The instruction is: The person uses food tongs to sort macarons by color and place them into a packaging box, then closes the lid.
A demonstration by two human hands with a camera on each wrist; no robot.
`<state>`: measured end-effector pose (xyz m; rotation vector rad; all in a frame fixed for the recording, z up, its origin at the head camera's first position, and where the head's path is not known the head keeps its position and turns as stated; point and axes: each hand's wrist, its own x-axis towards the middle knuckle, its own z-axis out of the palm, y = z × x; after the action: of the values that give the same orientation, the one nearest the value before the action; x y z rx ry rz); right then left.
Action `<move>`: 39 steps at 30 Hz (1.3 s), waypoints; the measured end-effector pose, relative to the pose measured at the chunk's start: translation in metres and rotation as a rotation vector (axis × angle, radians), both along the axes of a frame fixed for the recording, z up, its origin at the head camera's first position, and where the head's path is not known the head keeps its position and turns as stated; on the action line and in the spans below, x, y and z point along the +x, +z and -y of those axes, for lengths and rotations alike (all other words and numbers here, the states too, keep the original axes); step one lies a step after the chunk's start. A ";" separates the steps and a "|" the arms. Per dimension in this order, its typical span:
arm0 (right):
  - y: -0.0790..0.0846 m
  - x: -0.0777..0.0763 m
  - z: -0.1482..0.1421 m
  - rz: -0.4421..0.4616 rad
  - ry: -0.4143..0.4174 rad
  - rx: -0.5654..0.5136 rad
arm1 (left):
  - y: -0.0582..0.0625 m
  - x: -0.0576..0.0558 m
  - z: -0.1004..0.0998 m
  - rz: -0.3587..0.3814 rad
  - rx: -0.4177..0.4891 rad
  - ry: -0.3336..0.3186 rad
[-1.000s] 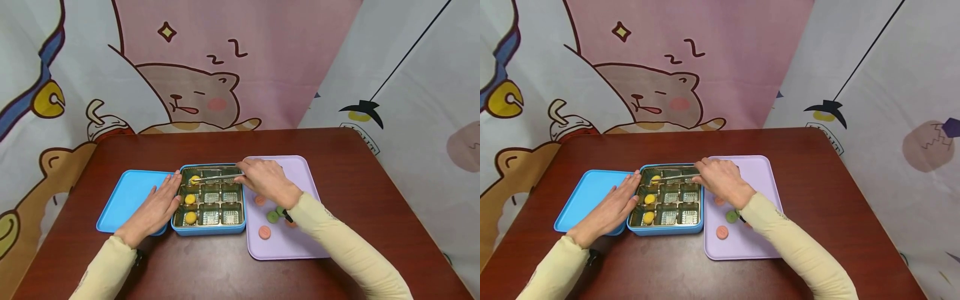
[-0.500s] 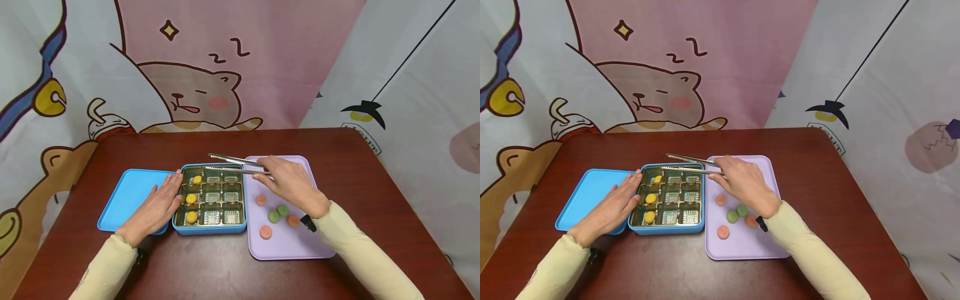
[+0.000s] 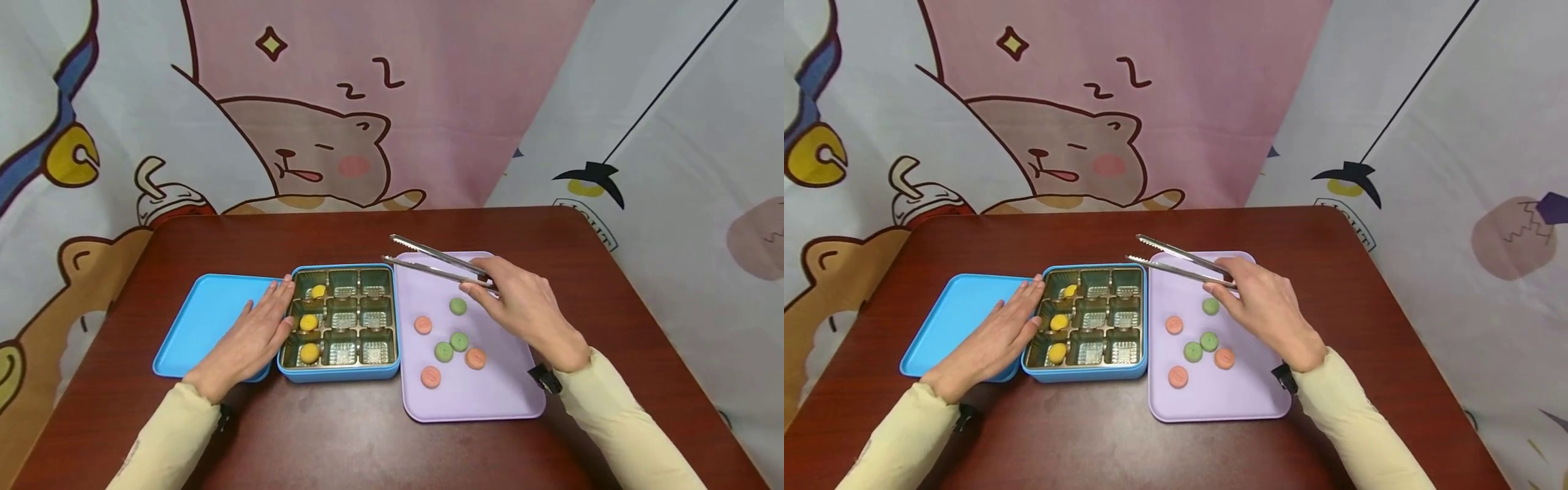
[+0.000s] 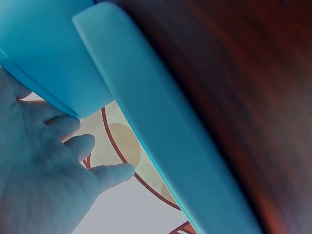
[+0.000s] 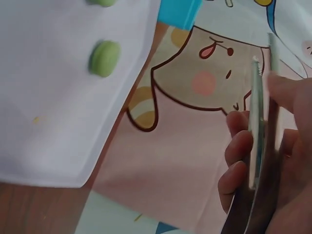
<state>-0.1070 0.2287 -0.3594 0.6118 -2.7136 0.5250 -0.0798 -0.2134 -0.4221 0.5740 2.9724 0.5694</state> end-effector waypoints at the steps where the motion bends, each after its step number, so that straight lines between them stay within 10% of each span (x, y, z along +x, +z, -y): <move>1: -0.001 0.001 -0.003 0.002 -0.009 -0.005 | 0.000 0.000 0.000 0.000 0.000 0.001; 39: -0.032 0.026 -0.055 0.104 0.010 0.124 | 0.001 0.000 0.000 0.025 0.008 0.002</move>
<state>-0.0814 0.2833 -0.3919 0.6471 -2.8595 0.4042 -0.0801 -0.2136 -0.4214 0.5606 2.9485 0.5839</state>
